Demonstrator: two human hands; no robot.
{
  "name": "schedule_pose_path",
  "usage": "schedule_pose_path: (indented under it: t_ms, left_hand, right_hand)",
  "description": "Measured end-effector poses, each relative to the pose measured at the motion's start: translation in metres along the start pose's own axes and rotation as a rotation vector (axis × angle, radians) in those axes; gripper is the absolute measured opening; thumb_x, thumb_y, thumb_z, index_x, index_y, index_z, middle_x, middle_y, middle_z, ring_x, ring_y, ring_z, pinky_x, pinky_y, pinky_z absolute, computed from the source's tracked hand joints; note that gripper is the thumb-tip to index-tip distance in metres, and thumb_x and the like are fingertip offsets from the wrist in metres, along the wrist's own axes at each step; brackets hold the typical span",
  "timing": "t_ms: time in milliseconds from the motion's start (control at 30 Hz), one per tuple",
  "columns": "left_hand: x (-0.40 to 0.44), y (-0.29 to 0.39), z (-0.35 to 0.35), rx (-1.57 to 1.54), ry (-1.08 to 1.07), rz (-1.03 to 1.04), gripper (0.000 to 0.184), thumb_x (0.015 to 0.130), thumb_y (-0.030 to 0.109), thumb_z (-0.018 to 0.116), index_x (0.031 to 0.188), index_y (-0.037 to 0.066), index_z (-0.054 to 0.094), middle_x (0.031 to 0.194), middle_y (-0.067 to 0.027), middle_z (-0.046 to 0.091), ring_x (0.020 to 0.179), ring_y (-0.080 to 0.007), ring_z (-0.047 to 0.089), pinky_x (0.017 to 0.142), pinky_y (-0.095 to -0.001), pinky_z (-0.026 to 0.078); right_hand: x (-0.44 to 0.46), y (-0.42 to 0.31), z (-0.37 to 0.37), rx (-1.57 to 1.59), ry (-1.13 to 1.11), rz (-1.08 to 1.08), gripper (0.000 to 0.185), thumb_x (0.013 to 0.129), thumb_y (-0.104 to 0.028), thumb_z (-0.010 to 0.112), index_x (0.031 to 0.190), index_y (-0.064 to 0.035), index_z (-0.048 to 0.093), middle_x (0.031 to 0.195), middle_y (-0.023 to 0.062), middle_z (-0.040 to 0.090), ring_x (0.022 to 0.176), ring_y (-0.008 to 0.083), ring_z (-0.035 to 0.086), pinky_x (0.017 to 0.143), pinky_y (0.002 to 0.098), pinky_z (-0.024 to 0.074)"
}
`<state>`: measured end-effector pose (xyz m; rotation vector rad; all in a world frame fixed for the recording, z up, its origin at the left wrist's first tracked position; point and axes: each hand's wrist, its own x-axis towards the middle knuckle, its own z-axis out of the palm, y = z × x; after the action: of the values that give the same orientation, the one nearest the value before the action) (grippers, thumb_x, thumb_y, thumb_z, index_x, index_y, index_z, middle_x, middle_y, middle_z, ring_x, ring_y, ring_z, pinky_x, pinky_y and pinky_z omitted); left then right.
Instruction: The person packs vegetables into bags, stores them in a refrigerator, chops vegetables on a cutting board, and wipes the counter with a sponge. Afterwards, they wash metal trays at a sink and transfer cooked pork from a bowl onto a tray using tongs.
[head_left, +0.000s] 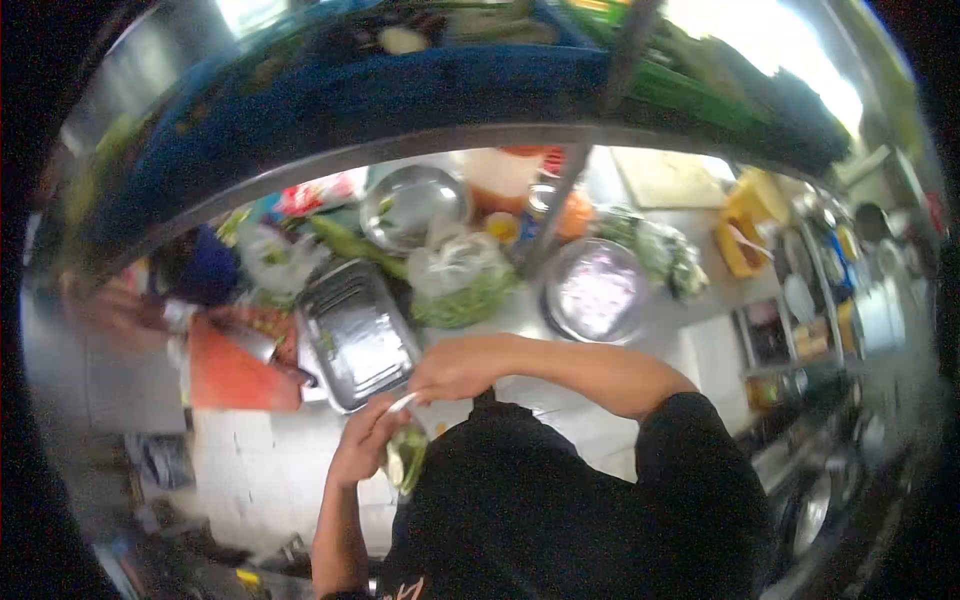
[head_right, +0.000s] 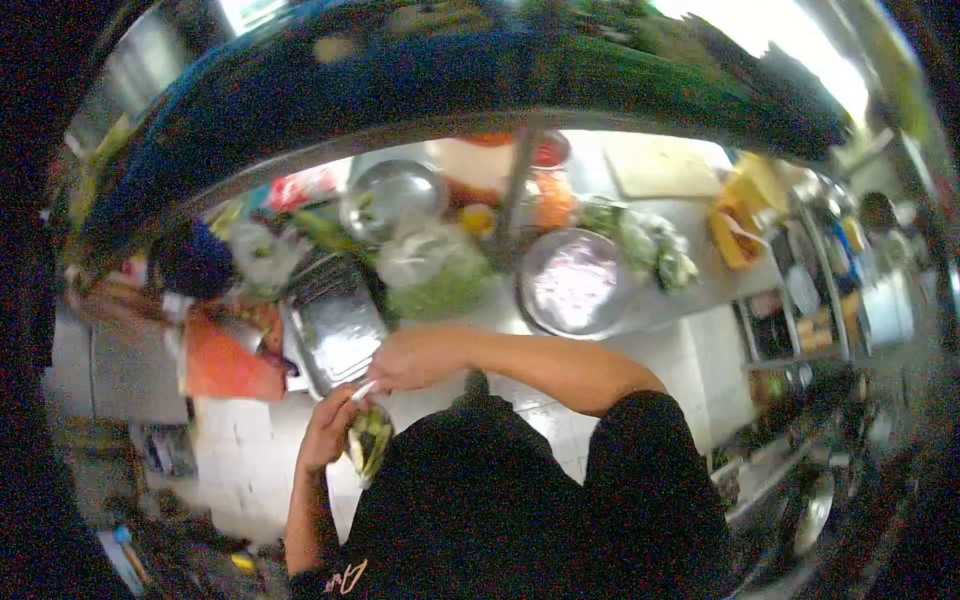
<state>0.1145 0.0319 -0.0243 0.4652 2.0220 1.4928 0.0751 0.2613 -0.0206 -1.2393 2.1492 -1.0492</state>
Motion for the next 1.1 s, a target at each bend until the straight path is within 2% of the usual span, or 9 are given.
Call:
schedule_pose_path:
  t_ms: [100,233,367,400,533,600,700,900,1100]
  left_hand:
    - [-0.005,0.001,0.004,0.186,0.159,0.323,0.013,0.082,0.01,0.053,0.084,-0.001,0.059,0.092,-0.0132,0.059,0.092,-0.0247,0.054,0.082,-0.0315,0.04]
    - [-0.012,0.018,0.019,-0.192,0.169,0.445,0.007,0.077,0.004,0.058,0.079,-0.002,0.062,0.088,-0.0111,0.061,0.094,-0.0252,0.055,0.084,-0.0358,0.04]
    - [0.0,0.076,0.065,-0.094,0.321,0.48,0.008,0.076,0.003,0.061,0.08,-0.002,0.063,0.085,-0.0096,0.062,0.092,-0.0234,0.053,0.085,-0.035,0.038]
    - [0.012,0.081,0.074,-0.002,0.387,0.466,0.008,0.076,0.003,0.061,0.081,-0.002,0.063,0.085,-0.0095,0.062,0.092,-0.0232,0.052,0.085,-0.0343,0.037]
    - [0.041,0.044,0.09,0.346,0.678,0.597,0.004,0.077,0.003,0.06,0.079,0.002,0.063,0.086,-0.0058,0.062,0.097,-0.0229,0.049,0.089,-0.0344,0.035]
    - [0.04,0.035,0.1,0.371,0.704,0.569,0.004,0.075,0.003,0.06,0.079,0.002,0.062,0.086,-0.0057,0.062,0.097,-0.0231,0.049,0.088,-0.0349,0.035]
    - [0.046,0.049,0.127,0.233,0.324,0.479,0.013,0.072,0.003,0.059,0.084,0.005,0.063,0.086,-0.0062,0.062,0.097,-0.0252,0.049,0.089,-0.0362,0.035]
    - [0.092,0.116,0.216,0.35,-0.095,0.515,0.028,0.067,0.007,0.065,0.095,0.007,0.061,0.099,-0.0089,0.056,0.102,-0.0279,0.046,0.091,-0.0366,0.034]
    - [0.151,0.13,0.267,0.104,-0.462,0.465,0.049,0.061,0.011,0.076,0.107,0.007,0.058,0.109,-0.0075,0.05,0.108,-0.0254,0.042,0.094,-0.036,0.031]
  right_hand:
    - [-0.016,-0.004,0.007,0.167,0.049,0.065,0.023,0.087,-0.026,0.047,0.086,-0.0063,0.058,0.084,0.0132,0.059,0.081,0.0313,0.055,0.071,0.0414,0.0417]
    - [-0.047,-0.036,0.003,-0.505,0.532,-0.058,0.015,0.084,-0.023,0.051,0.09,-0.0108,0.057,0.089,0.0074,0.054,0.085,0.027,0.051,0.076,0.0406,0.0381]
    - [-0.032,0.002,0.049,-0.281,1.045,-0.193,0.012,0.081,-0.021,0.054,0.083,-0.0094,0.054,0.087,0.0085,0.053,0.087,0.0258,0.05,0.078,0.0384,0.0388]
    - [-0.021,0.01,0.073,0.199,1.044,-0.273,0.012,0.081,-0.019,0.054,0.087,-0.0088,0.054,0.085,0.0089,0.054,0.084,0.0264,0.052,0.075,0.0379,0.0403]
    - [-0.036,-0.031,0.105,0.477,0.848,0.352,0.016,0.083,-0.021,0.05,0.087,-0.0051,0.053,0.079,0.0123,0.053,0.073,0.0284,0.053,0.066,0.0368,0.0427]
    - [-0.084,-0.023,0.076,0.311,0.635,0.326,0.02,0.084,-0.022,0.046,0.087,-0.0037,0.051,0.082,0.0159,0.053,0.077,0.0324,0.053,0.068,0.0412,0.042]
    - [-0.147,0.002,0.034,-0.07,0.642,0.005,0.023,0.087,-0.019,0.042,0.072,-0.003,0.047,0.062,0.0012,0.048,0.057,0.0099,0.046,0.052,0.0267,0.036]
    - [-0.271,-0.009,-0.02,0.421,0.581,0.156,0.021,0.083,-0.023,0.056,0.077,-0.0032,0.05,0.064,0.0013,0.049,0.059,0.0103,0.046,0.052,0.0278,0.0361]
    - [-0.343,-0.02,-0.06,0.165,0.477,0.217,0.039,0.069,-0.035,0.071,0.086,-0.0078,0.049,0.068,0.0063,0.053,0.063,0.0191,0.052,0.055,0.0326,0.0394]
